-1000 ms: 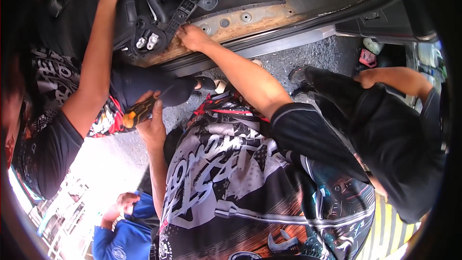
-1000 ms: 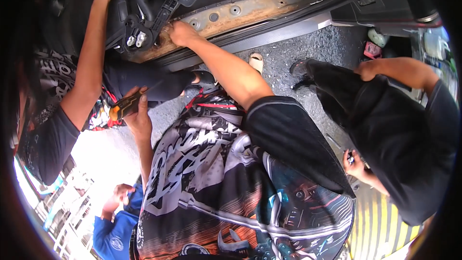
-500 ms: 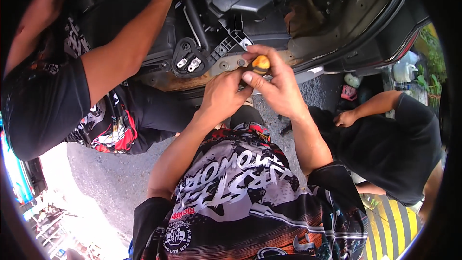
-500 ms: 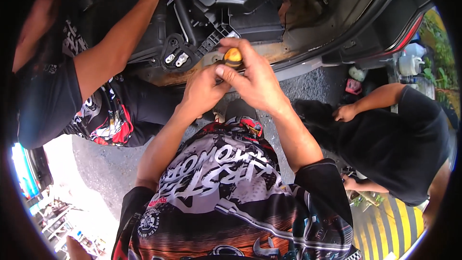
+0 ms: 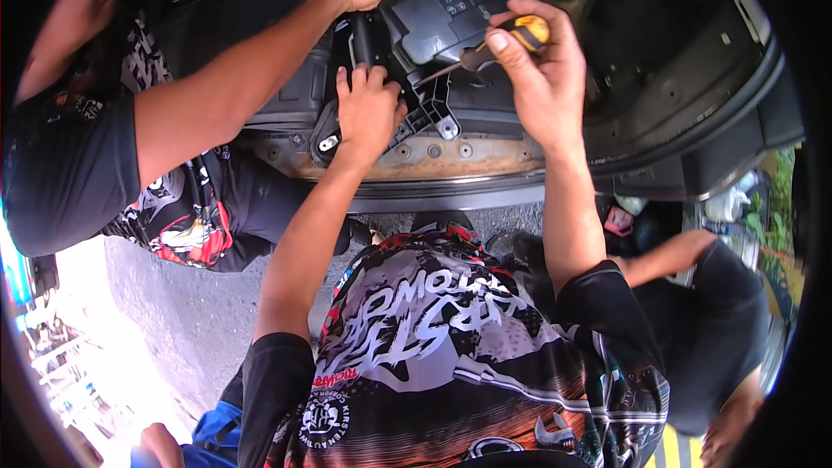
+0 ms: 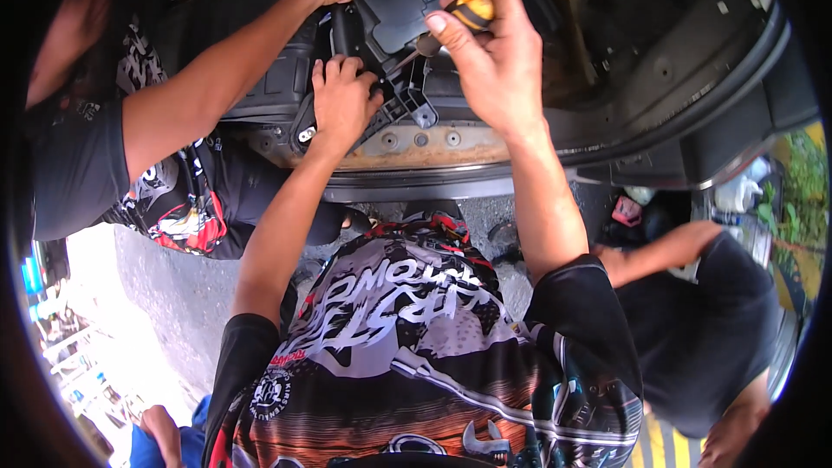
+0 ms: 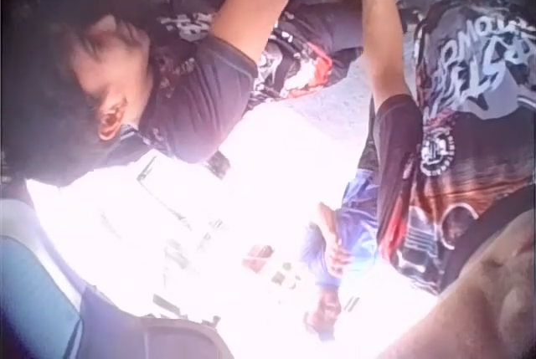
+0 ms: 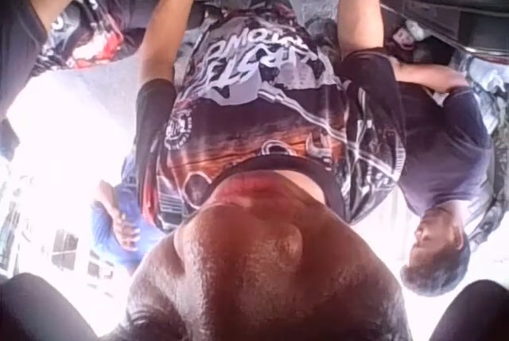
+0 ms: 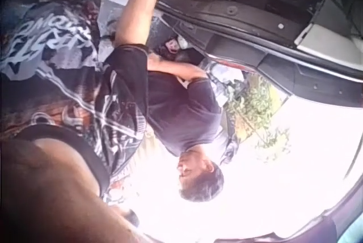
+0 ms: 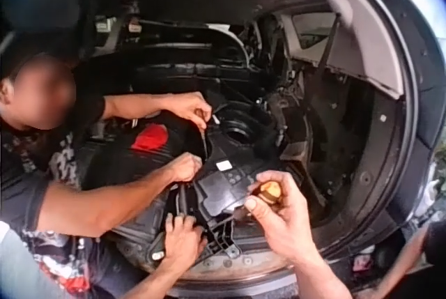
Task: Installing or repairing a large plastic component, likely an HVAC or blower motor assembly, inside a vehicle's rear interior area.
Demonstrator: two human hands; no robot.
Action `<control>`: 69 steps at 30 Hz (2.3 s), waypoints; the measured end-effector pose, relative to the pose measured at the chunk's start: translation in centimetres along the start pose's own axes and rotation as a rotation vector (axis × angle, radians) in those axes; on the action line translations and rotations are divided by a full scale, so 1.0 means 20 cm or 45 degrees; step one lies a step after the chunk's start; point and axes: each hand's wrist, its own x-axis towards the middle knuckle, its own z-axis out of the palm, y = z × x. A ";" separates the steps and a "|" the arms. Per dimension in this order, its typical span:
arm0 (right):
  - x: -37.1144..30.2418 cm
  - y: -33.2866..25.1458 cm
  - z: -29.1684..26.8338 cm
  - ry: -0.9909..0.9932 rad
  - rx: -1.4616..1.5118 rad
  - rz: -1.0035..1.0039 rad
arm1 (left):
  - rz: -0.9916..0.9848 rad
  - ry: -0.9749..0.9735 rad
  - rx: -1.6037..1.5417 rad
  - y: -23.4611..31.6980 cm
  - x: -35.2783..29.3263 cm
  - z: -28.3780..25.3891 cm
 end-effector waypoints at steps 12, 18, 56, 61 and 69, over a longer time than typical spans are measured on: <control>0.59 0.19 -0.21 -0.217 0.438 0.052 | -0.570 -0.002 0.083 0.16 0.01 0.10; 0.64 0.23 0.18 -0.819 0.497 0.042 | -0.688 0.067 0.081 0.20 0.03 0.12; 0.63 0.14 0.34 -1.307 -1.077 -0.612 | -0.785 0.188 -0.039 0.19 -0.01 0.19; 0.64 0.13 0.34 -1.619 -0.772 -0.708 | -0.799 0.430 -0.188 0.22 -0.07 0.06; 0.67 0.06 0.49 -1.417 -1.244 -0.444 | -1.440 0.863 -0.540 0.30 -0.72 -0.08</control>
